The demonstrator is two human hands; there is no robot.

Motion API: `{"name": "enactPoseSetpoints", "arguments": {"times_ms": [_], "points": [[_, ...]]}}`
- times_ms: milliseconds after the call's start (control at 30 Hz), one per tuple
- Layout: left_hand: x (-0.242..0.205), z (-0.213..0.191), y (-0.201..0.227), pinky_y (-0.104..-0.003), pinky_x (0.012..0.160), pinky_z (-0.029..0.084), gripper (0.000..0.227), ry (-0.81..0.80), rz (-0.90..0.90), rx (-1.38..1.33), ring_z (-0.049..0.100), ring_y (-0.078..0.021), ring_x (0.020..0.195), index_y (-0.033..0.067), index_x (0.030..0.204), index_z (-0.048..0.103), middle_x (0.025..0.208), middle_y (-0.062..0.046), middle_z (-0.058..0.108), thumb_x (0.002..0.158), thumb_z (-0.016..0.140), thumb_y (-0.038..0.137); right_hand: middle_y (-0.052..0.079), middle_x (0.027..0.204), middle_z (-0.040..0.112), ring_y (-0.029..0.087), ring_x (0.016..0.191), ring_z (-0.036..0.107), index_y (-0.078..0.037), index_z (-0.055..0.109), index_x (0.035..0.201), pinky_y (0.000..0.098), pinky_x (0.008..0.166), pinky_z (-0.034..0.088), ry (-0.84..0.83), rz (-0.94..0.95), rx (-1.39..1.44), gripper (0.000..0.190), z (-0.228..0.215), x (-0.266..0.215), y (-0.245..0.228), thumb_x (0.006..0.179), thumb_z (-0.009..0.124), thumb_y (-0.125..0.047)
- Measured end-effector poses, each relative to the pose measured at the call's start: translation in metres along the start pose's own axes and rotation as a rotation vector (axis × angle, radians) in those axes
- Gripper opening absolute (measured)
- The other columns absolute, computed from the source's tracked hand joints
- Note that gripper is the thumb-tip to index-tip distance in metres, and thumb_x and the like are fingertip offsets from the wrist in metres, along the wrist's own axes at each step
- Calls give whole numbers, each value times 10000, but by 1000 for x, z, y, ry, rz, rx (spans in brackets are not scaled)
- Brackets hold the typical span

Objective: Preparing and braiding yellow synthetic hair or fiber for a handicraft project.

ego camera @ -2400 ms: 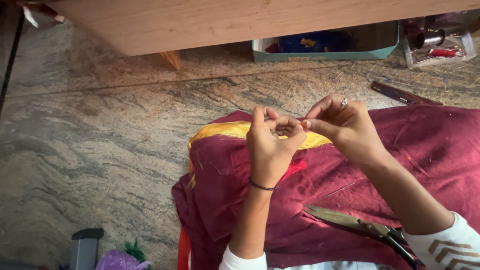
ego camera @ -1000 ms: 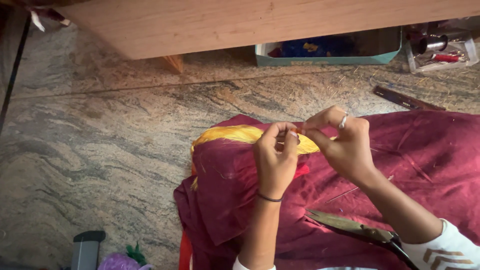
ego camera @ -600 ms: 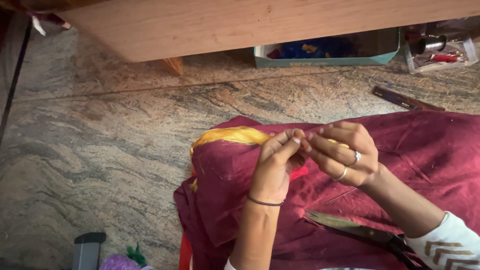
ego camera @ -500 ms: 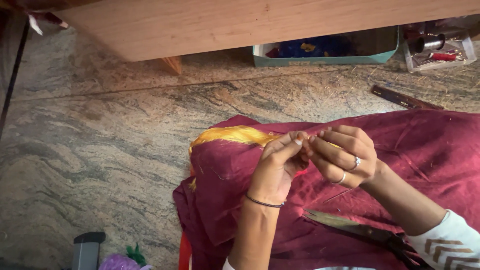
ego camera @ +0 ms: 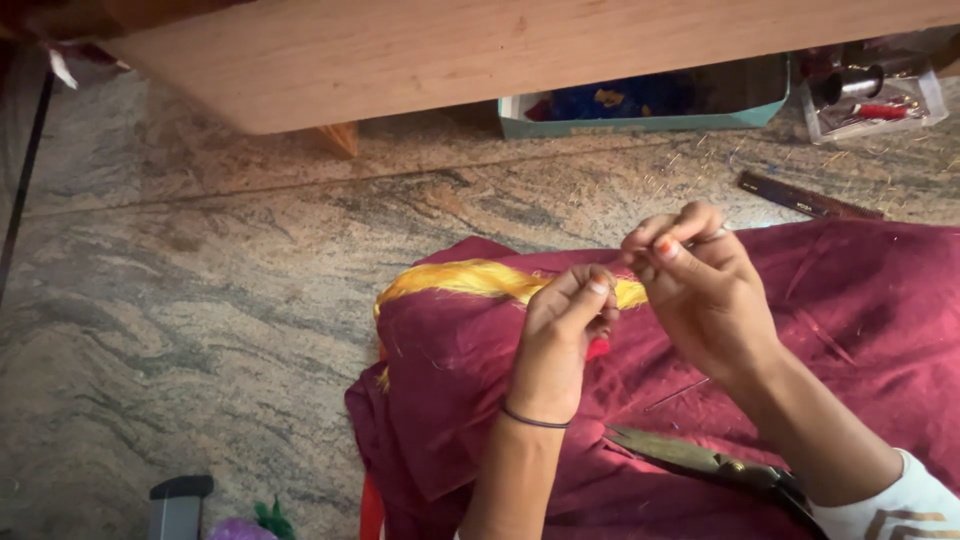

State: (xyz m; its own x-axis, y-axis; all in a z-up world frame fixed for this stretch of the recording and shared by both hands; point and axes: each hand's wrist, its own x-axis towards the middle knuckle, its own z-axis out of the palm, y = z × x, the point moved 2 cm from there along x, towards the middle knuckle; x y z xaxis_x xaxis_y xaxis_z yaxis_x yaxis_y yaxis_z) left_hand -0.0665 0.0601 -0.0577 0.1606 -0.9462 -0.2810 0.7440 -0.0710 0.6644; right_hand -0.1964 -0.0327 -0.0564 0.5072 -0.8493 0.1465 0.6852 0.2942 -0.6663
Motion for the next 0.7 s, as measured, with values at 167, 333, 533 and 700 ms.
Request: {"name": "enactPoseSetpoints", "arguments": {"times_ms": [167,333,533,700], "points": [[20,7,15,-223,759,481,149,65,325,404,605,-80,827,29,1025,662,907,-7,671,1054,599,161,111,1153,685,234,1141,623,-55,622,1162,407,1076,466,-49,213,208,163,-5,4,0,1011,680,-66],[36,17,44,-262,836,546,190,223,679,809,683,-105,879,70,1058,696,949,5,731,1044,539,176,80,1148,690,219,1124,622,-60,643,1204,409,1073,466,-65,267,269,259,-10,5,0,965,729,-112],[29,44,55,-309,1067,442,352,615,319,1716,703,-137,790,111,823,748,766,-1,767,1010,704,406,87,1110,670,222,1099,614,-46,676,1120,411,1076,466,-62,260,270,167,-18,6,-2,1001,758,-131],[4,61,43,-410,1072,454,198,220,1127,1336,710,-140,964,72,1169,684,1015,-19,744,976,683,118,72,1126,670,216,1111,614,-59,651,1148,400,1083,464,-146,259,315,217,-11,8,-9,985,762,-149]]}}
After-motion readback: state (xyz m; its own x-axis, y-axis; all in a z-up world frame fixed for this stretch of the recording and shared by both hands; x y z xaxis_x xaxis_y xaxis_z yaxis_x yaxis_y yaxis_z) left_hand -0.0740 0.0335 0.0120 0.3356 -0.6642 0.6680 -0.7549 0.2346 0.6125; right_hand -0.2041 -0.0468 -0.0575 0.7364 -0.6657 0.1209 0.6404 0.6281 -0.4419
